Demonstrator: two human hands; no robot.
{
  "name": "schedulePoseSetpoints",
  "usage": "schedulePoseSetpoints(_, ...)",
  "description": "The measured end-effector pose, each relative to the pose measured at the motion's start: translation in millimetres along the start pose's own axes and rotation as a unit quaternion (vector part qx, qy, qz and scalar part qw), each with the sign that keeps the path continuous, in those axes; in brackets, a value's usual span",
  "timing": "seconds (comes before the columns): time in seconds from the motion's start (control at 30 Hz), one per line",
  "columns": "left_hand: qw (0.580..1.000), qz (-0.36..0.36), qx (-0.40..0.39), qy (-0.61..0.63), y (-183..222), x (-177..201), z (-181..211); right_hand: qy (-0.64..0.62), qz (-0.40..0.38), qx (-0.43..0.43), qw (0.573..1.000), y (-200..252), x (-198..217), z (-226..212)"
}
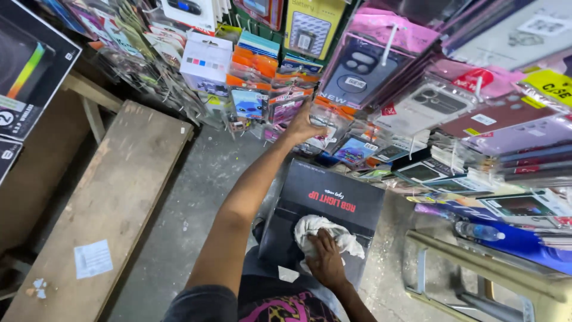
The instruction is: Cleaning and organizing phone cases and screen protectors using a cloth in a retail stall.
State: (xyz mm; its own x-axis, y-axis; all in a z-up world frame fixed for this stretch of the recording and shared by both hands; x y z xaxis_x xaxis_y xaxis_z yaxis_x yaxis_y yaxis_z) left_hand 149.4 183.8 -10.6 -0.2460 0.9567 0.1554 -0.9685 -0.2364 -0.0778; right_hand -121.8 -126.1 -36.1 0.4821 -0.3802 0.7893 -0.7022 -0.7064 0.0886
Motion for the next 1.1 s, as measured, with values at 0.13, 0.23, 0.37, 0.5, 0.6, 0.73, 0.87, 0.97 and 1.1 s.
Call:
schedulePoseSetpoints(0.13,0.990,-0.073,0.100,-0.069,-17.6,-1.9,-33.6,-0.005,-0.002,-0.003,1.000,-2.5,-2.3,7.9)
schedulePoseSetpoints(0.23,0.983,-0.107,0.101,-0.113,-21.3,0.7,-36.7,0.018,-0.016,-0.059,0.998,-18.0,9.0,16.3)
schedulePoseSetpoints(0.37,0.988,-0.098,0.058,-0.101,-18.8,4.9,-38.1,0.123,0.106,-0.075,0.984,-57.8,41.8,21.8)
schedulePoseSetpoints(0.5,0.986,-0.110,0.117,-0.036,-12.2,9.6,-18.1,0.084,0.141,-0.111,0.980,-90.3,62.8,26.7)
schedulePoseSetpoints(0.6,0.988,-0.083,0.133,0.011,-27.8,9.3,-54.9,0.014,0.164,-0.108,0.980,-108.4,73.9,17.5)
schedulePoseSetpoints(0.73,0.978,-0.147,0.143,-0.046,-36.6,12.0,-44.9,-0.045,0.182,-0.049,0.981,-123.7,80.8,14.1)
schedulePoseSetpoints(0.87,0.974,-0.173,0.146,-0.031,-28.4,9.0,-4.6,-0.127,0.142,-0.002,0.982,-156.8,104.2,-7.9)
schedulePoseSetpoints(0.97,0.978,-0.150,0.143,-0.001,-23.3,10.8,14.4,-0.170,0.150,0.043,0.973,-193.2,122.3,-18.7)
schedulePoseSetpoints(1.1,0.981,-0.142,0.134,0.008,-26.0,27.0,-2.4,-0.197,0.202,0.023,0.959,-215.7,130.4,0.5)
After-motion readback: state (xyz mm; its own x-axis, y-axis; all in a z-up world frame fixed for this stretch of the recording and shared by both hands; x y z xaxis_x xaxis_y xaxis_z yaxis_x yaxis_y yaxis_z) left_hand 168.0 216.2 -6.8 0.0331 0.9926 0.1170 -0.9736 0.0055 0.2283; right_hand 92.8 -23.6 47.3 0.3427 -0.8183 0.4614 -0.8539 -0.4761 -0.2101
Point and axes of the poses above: each hand's wrist, its own y-axis away from the middle knuckle, its own x-axis out of the back of the hand, z = x × y, the point moved 3 cm from there along -y, towards the middle knuckle, and after that the axes turned 1 degree about y, right-handed, at the moved point
